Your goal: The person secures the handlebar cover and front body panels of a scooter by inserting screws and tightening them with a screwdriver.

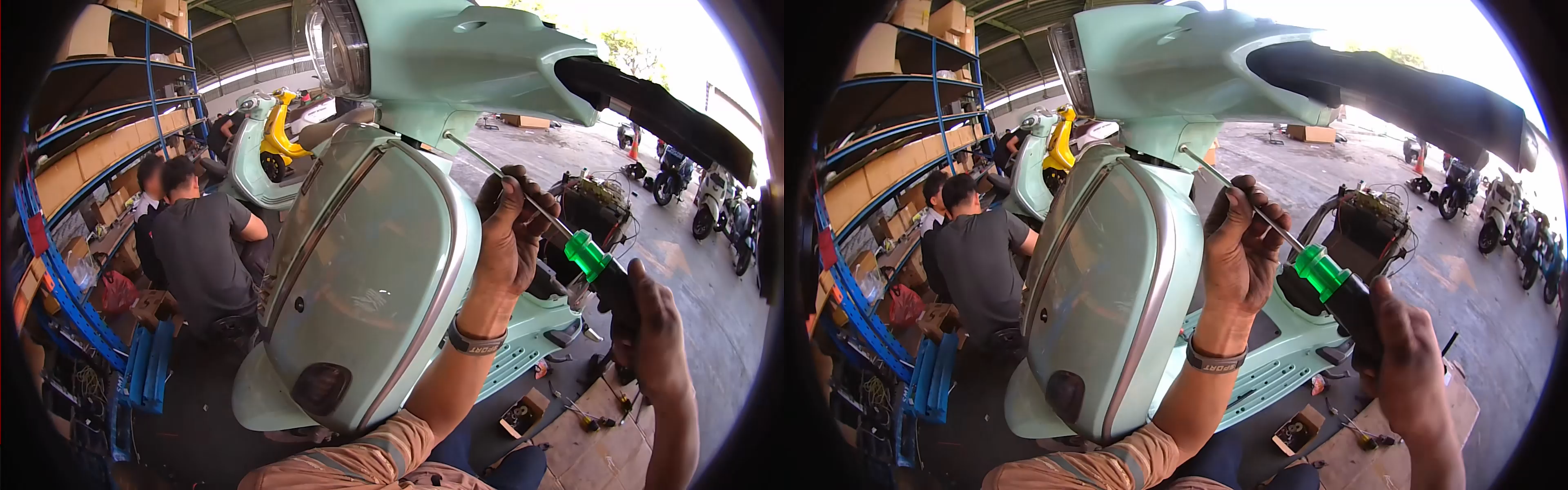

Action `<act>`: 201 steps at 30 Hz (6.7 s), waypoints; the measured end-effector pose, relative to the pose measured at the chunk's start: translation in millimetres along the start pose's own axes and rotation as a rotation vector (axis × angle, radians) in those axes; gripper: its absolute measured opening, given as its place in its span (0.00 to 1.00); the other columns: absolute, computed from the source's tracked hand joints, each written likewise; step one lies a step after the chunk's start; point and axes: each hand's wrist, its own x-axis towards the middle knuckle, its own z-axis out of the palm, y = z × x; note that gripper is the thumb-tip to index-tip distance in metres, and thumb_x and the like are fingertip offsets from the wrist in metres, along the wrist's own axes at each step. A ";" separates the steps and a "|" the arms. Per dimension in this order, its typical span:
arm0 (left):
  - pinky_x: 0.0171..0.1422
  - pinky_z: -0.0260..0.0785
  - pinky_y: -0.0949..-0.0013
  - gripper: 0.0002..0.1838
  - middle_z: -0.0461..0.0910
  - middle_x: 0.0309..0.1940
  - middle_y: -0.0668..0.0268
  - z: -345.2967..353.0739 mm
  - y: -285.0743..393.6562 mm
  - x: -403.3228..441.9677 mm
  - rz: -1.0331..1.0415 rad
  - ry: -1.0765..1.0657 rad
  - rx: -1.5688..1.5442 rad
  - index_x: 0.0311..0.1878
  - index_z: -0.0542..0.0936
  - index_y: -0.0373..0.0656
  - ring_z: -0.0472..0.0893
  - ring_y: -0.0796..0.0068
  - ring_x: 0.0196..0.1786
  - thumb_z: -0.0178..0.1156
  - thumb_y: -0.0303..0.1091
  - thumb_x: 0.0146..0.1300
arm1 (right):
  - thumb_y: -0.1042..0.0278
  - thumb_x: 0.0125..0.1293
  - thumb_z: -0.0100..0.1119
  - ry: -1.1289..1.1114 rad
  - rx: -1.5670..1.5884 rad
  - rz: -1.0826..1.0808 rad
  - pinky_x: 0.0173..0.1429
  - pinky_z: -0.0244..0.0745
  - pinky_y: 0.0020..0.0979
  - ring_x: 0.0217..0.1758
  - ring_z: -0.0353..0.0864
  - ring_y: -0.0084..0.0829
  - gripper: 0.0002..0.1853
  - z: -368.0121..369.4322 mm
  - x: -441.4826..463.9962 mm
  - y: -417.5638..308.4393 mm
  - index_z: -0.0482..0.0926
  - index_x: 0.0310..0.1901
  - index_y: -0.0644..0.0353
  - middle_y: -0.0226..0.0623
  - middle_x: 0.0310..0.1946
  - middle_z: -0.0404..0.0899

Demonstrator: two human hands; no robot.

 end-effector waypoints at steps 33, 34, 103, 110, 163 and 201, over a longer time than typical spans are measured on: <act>0.47 0.84 0.67 0.18 0.83 0.38 0.66 -0.4 3.3 3.1 0.044 0.029 0.089 0.54 0.76 0.40 0.85 0.71 0.40 0.62 0.41 0.68 | 0.60 0.63 0.68 0.260 -0.386 -0.243 0.22 0.74 0.38 0.21 0.80 0.37 0.21 0.8 17.4 -36.2 0.76 0.52 0.62 0.38 0.25 0.75; 0.47 0.84 0.67 0.18 0.83 0.38 0.66 -0.5 4.7 2.8 0.043 0.032 0.088 0.54 0.76 0.40 0.85 0.71 0.40 0.62 0.41 0.68 | 0.60 0.63 0.68 0.270 -0.352 -0.252 0.21 0.72 0.38 0.20 0.80 0.38 0.21 1.3 19.2 -33.8 0.75 0.52 0.62 0.39 0.24 0.75; 0.61 0.80 0.49 0.11 0.82 0.50 0.50 26.5 34.9 -187.0 -0.805 0.422 0.160 0.54 0.77 0.39 0.82 0.51 0.57 0.54 0.30 0.73 | 0.62 0.62 0.69 -0.009 0.596 0.598 0.40 0.74 0.24 0.33 0.80 0.24 0.22 -24.7 -275.5 22.3 0.79 0.52 0.69 0.40 0.36 0.84; 0.52 0.85 0.57 0.11 0.84 0.43 0.53 142.5 61.0 -87.0 -0.866 0.492 0.345 0.52 0.77 0.38 0.85 0.57 0.51 0.58 0.33 0.72 | 0.63 0.58 0.71 -0.034 0.428 0.522 0.35 0.75 0.25 0.30 0.82 0.30 0.21 -150.2 -173.0 -8.4 0.80 0.49 0.67 0.43 0.36 0.85; 0.23 0.52 0.74 0.14 0.61 0.24 0.70 -185.6 793.1 322.4 -0.296 0.823 0.138 0.36 0.69 0.40 0.57 0.79 0.23 0.49 0.40 0.76 | 0.60 0.67 0.57 -0.809 0.892 0.848 0.58 0.77 0.46 0.52 0.83 0.53 0.26 271.0 344.1 -513.2 0.70 0.67 0.48 0.53 0.47 0.84; 0.24 0.53 0.74 0.10 0.65 0.22 0.71 -568.9 -30.2 782.3 -1.563 0.638 0.105 0.39 0.73 0.46 0.60 0.81 0.21 0.52 0.41 0.75 | 0.49 0.76 0.51 0.839 0.643 2.394 0.36 0.78 0.27 0.38 0.83 0.24 0.22 565.3 554.9 -191.3 0.77 0.59 0.57 0.36 0.44 0.85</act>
